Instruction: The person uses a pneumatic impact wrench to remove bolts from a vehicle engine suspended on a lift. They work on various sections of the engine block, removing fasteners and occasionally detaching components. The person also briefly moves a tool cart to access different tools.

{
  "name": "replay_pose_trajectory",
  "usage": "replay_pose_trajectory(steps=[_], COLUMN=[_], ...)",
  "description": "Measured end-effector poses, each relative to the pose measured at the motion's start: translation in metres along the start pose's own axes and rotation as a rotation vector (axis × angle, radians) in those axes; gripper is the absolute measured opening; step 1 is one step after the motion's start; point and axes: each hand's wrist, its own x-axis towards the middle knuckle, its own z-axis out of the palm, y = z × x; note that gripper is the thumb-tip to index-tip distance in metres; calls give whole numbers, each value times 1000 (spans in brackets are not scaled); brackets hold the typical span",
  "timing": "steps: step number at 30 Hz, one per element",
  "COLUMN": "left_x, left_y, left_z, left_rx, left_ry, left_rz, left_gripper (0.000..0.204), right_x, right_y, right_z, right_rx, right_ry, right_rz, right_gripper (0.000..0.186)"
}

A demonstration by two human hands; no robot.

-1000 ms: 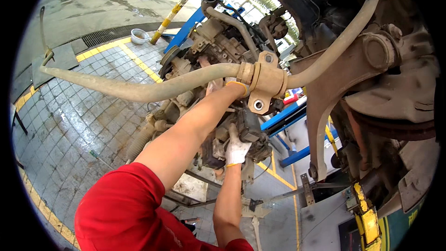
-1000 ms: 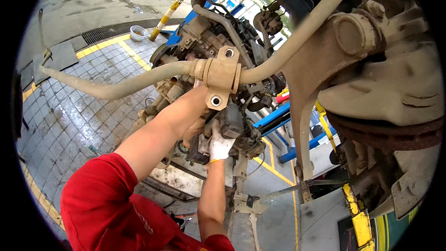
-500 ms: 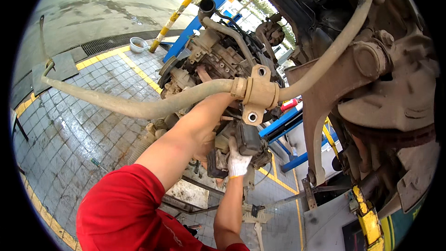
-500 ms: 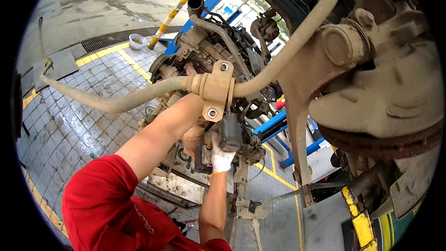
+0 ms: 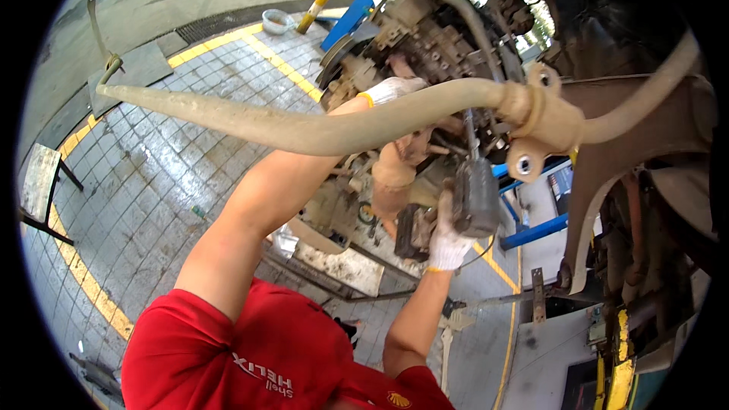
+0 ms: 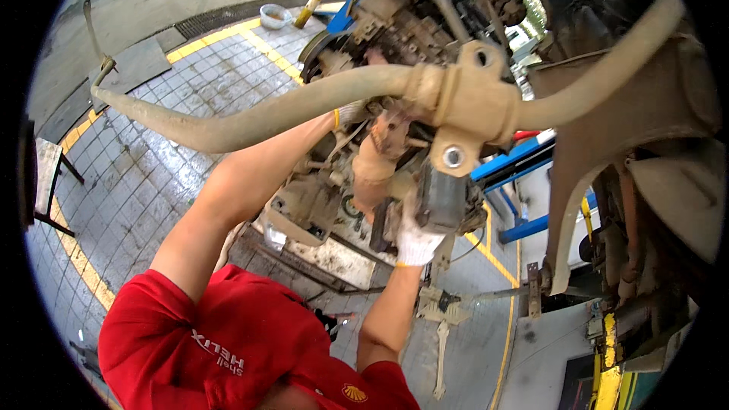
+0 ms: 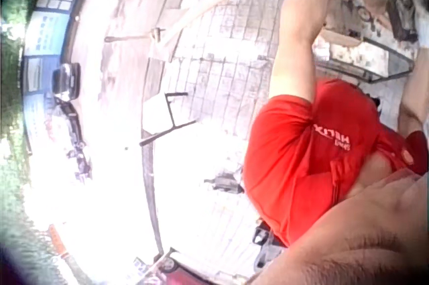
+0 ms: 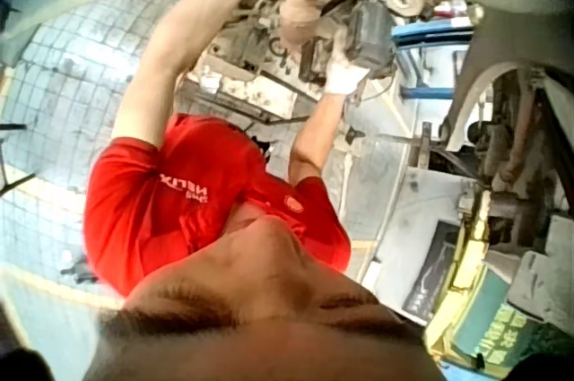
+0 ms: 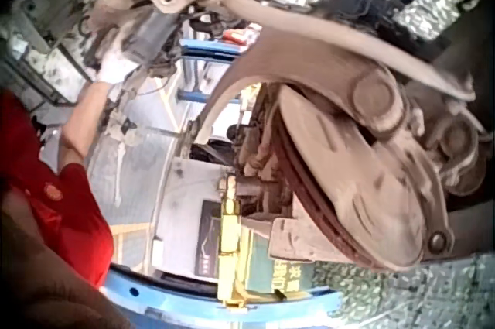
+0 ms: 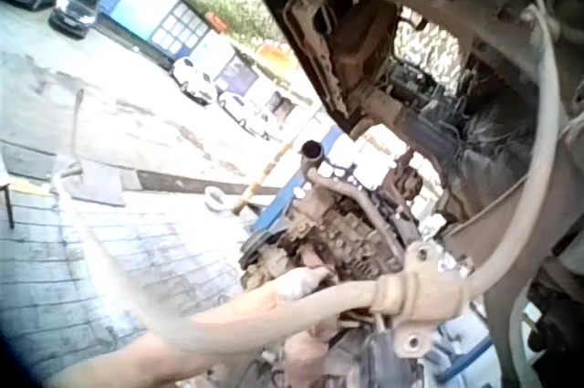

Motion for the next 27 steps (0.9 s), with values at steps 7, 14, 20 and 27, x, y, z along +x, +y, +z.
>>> replay_pose_trajectory(steps=[7, 14, 20, 27], left_x=[-58, -32, -21, -23], left_y=[40, 61, 68, 78], left_z=[50, 45, 32, 5], left_rx=[-694, -1106, -1225, -1290], left_ry=[-133, 233, 31, 53], left_rz=[-331, -463, -531, -703], left_gripper=[61, 68, 64, 40], right_x=[16, 37, 30, 49], right_y=[8, -40, -83, -26], right_z=[36, 80, 84, 85], right_rx=[-128, -541, -630, -404], right_ry=[39, 86, 307, 68], right_rz=[40, 201, 168, 250], right_gripper=[56, 60, 88, 69])
